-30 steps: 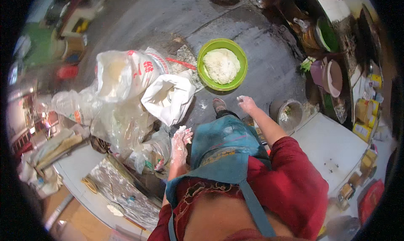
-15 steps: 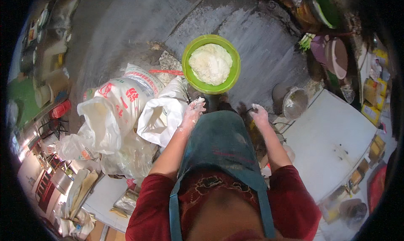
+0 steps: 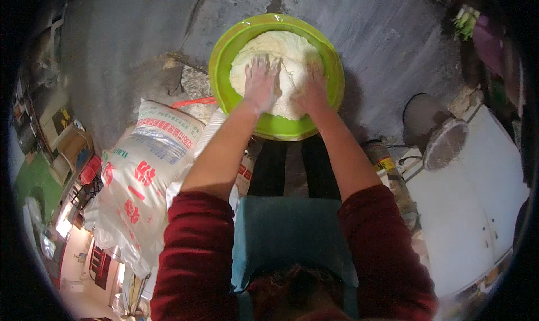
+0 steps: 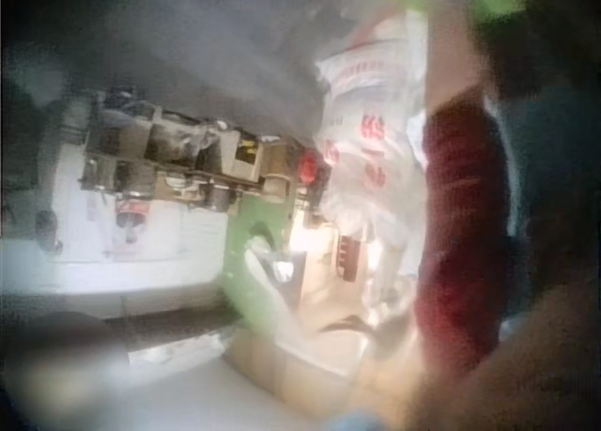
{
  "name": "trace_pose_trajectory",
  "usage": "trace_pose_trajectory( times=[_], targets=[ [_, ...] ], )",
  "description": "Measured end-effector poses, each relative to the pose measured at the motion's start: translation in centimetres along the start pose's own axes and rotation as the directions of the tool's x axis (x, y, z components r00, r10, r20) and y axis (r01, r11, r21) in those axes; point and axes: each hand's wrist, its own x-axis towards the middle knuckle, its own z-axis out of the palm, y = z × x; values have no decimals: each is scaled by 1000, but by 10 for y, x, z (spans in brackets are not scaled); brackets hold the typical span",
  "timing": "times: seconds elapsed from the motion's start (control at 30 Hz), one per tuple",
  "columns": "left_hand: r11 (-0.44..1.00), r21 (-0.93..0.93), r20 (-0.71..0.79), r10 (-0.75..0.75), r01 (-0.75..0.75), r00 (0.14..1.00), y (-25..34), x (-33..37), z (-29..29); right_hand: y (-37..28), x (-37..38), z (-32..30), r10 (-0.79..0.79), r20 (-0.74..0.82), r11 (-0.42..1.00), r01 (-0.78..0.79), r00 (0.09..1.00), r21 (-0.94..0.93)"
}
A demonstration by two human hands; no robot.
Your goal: The person kneads dough in a green bowl, then uses a dough sheeter to flatten and process the dough. They repeatedly feed the dough through the machine, scrape off excess, and return to kneading by hand.
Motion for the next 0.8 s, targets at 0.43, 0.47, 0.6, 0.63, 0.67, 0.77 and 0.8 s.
trace_pose_trajectory(
  times=[0.43,0.47,0.6,0.63,0.67,0.77,0.8],
  targets=[
    [978,86,185,170,-188,968,-28,-43,-11,-36,-71,43,-138,-80,987,144,987,77],
    [979,50,176,188,-200,966,-32,-57,-14,-42,-85,43,-117,15,984,114,993,139],
    [987,-64,144,156,-148,977,-42,-93,-17,-57,-111,43,-265,-7,958,264,964,114],
    [987,-57,106,159,-153,982,-43,-97,-18,-61,-115,42,-222,-24,966,224,975,128],
    [990,-85,145,125,-114,981,-43,-98,-20,-65,-115,40,-210,-32,967,213,977,138],
    [990,-110,116,105,-92,988,-37,-94,-32,-72,-108,28,-212,-55,959,219,976,179],
    [986,-149,98,93,-78,991,-35,-89,-36,-71,-101,22,-231,-88,951,244,969,192]
  ],
)
